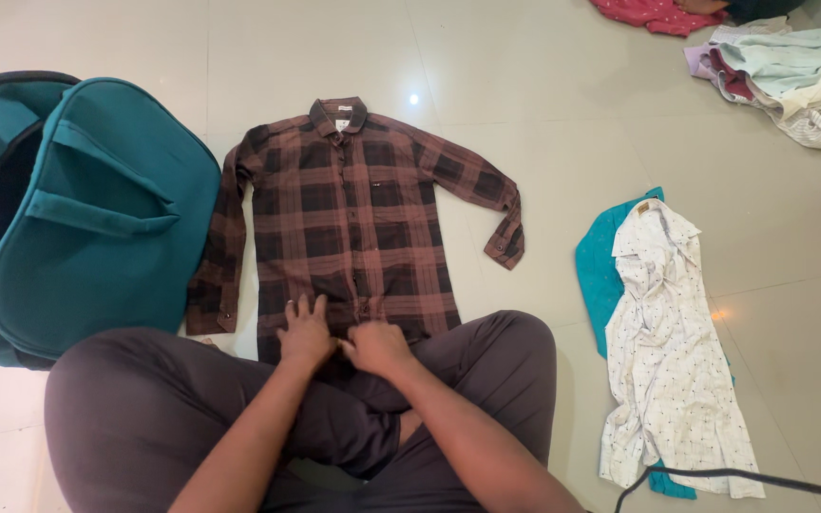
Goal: The person lays a plaid shirt flat on the floor and proceeds to button it from the bottom to the top. They smooth the fabric and align the placket before fastening each button.
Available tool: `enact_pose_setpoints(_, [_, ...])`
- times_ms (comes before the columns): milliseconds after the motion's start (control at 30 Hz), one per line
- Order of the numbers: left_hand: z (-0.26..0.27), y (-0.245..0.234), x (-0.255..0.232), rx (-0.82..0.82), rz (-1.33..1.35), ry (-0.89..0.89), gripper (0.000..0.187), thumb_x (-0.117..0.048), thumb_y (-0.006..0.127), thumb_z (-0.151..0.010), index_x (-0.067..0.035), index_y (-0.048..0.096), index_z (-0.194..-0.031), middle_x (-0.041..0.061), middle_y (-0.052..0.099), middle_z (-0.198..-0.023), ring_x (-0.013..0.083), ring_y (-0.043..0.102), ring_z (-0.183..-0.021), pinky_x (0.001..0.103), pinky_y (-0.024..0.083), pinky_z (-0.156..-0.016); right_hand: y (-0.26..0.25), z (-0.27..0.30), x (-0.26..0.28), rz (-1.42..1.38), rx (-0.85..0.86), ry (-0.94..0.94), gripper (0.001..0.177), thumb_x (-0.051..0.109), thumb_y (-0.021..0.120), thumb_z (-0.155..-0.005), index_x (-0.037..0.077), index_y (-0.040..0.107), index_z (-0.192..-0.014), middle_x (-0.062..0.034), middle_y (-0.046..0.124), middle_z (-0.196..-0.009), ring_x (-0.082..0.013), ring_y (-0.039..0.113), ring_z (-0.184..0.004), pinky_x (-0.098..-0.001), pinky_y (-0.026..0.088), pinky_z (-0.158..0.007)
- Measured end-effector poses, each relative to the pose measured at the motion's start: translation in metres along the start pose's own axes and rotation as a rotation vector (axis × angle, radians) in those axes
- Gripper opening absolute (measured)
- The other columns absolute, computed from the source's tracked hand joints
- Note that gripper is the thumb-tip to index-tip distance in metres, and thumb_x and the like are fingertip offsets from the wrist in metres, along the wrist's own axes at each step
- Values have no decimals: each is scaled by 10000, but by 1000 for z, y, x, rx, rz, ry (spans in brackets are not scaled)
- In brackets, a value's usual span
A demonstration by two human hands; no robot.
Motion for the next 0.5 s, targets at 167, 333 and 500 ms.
enact_pose_setpoints(167, [4,-12,0,202,-82,-70,1206,-492,869,-787,-312,48,-1653,61,-89,-1739,412,-50,-1591,682,317,-1158,-34,-19,-45,-103,-117,190,359,432,631,-956,138,727,-1138,-141,756,-1026,-360,718,-986,-501,555,-835])
enact_pose_setpoints(333, [6,-22,-12,293,-132,-79,1369,-552,905,-736,-319,-81,-1657,67,-222,-1726,434,-130,-1581,716,298,-1144,-96,-12,-122,-352,-1034,243,751,143,669,-961,-57,261,-1558,-315,410,-1525,-464,419,-1380,-518,335,-1124])
enact_pose_setpoints(500, [3,-19,-8,293,-121,-81,1368,-547,909,-719,-337,-67,-1654,57,-208,-1737,421,-114,-1586,717,297,-1147,-97,-16,-183,-249,-1110,235,578,72,687,-918,42,443,-1441,-229,512,-1460,-428,475,-1398,-517,381,-1182])
Point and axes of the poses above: each hand's wrist, its own z-axis away from the middle knuckle, its own y-axis out of the palm, x = y × z, the point moved 6 cm from there along -z, towards the middle knuckle
